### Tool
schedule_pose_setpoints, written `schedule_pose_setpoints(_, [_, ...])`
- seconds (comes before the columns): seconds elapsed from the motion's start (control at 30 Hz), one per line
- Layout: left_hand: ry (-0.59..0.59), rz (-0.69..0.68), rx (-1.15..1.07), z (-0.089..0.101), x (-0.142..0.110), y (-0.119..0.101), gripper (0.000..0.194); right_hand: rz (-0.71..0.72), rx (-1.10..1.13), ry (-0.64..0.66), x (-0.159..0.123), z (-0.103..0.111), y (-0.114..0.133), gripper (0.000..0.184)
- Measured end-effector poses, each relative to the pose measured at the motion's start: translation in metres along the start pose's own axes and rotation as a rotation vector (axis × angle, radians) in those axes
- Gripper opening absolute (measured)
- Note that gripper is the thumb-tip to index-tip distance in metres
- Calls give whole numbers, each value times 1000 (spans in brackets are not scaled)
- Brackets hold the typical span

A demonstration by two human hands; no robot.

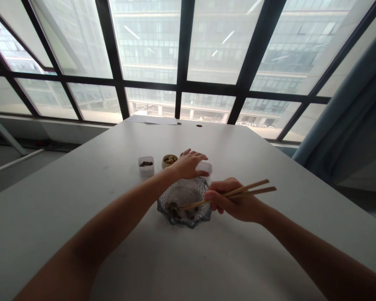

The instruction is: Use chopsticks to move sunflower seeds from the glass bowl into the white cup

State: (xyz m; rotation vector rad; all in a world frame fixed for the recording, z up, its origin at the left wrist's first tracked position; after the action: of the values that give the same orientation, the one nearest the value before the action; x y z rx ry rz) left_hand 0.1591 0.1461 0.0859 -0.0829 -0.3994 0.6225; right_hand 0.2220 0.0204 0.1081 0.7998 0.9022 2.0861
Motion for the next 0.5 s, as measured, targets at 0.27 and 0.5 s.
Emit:
schedule_pose_setpoints(0.27, [-163, -73, -217, 51, -49, 3, 38, 132, 25, -246, -4, 7, 2, 46])
schedule_pose_setpoints(0.5, [-304, 161, -642, 31, -147, 33, 44, 107, 47, -146, -2, -18, -9, 41])
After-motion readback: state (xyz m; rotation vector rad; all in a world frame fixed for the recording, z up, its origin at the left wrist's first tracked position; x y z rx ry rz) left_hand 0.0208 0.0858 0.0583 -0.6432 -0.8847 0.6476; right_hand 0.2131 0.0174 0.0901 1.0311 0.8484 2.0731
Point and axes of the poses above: each hand's wrist, its own x-axis towards the middle knuckle, its own z-axis out of the back of the hand, y = z × x, the point moved 8 cm from there along x, towards the middle knuckle, and after that the axes turned 1 degree about -z, right-handed, at the moved point
